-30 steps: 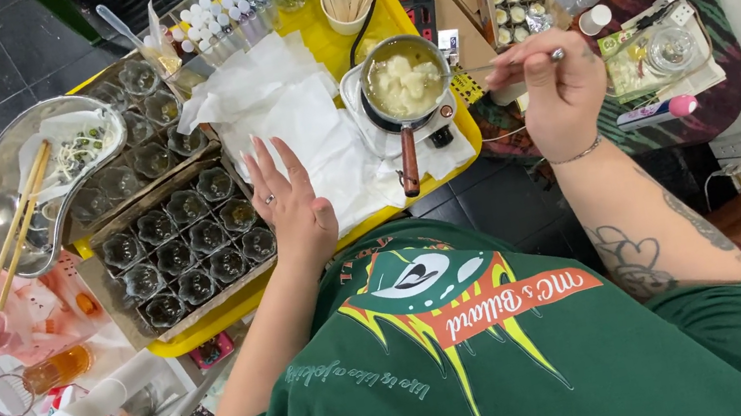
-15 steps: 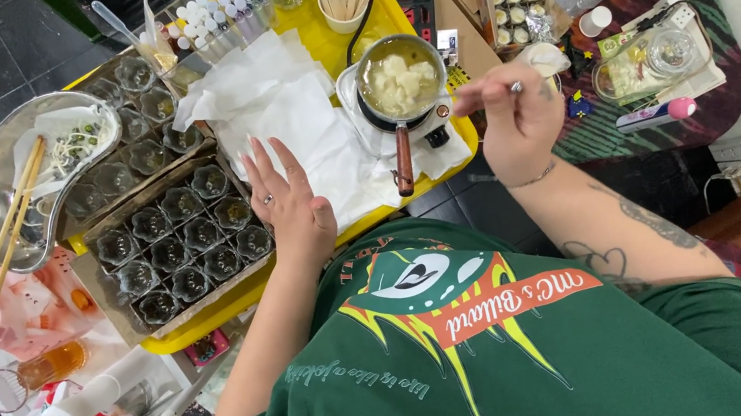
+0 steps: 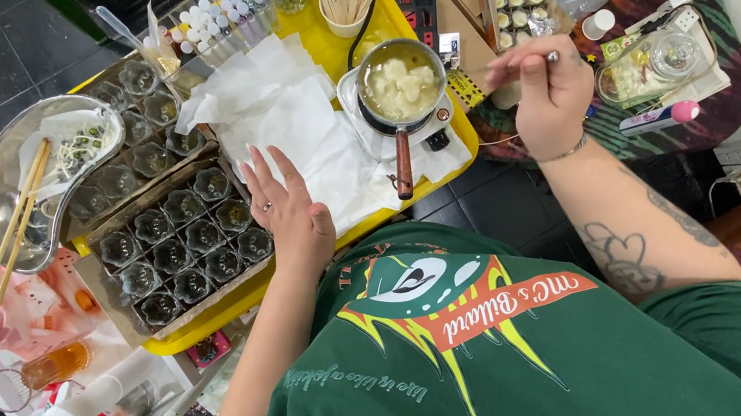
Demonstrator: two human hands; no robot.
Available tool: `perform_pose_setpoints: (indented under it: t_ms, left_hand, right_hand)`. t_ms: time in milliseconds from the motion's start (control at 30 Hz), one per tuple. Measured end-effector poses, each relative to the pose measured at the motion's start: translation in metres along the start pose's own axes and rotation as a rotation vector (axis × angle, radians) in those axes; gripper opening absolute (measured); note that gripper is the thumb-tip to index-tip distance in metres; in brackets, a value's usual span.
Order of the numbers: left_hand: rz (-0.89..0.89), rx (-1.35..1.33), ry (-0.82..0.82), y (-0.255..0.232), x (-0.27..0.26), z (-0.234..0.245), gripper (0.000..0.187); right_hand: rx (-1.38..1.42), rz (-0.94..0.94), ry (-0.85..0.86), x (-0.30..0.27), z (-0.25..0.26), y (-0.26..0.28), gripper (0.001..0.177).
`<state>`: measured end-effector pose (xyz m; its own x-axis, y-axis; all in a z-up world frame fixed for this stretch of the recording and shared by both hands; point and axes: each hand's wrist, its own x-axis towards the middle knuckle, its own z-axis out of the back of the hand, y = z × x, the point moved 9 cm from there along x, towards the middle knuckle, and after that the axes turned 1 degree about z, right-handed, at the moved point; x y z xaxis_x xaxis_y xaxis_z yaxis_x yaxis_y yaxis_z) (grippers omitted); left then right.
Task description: Melting wax in a small pot on an electric warmer and cleaning glass jars with a paper towel.
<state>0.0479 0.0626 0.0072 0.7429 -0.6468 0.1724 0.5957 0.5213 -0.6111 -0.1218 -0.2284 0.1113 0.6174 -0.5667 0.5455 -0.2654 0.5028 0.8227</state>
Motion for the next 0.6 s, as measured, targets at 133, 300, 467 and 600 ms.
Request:
perform_pose_setpoints:
  t_ms: [133,300,467,600]
  left_hand:
    - [0.004,-0.006,0.012,-0.002,0.002,0.000,0.099]
    - [0.001,0.003,0.024,-0.006,0.005,-0.002,0.098]
    - [-0.006,-0.004,0.012,-0.002,0.004,-0.002,0.099]
    - [-0.004,-0.018,0.014,-0.001,0.006,0.000,0.099]
  right_hand:
    - [0.082,-0.097,-0.007,-0.008,-0.008,0.002,0.029]
    - [-0.103,0.050,0.069,-0.002,-0.013,0.021,0.025]
    - [-0.122,0.156,0.159,-0.014,-0.014,0.038,0.022]
    - [-0.124,0.133,0.185,-0.030,-0.011,0.034,0.023]
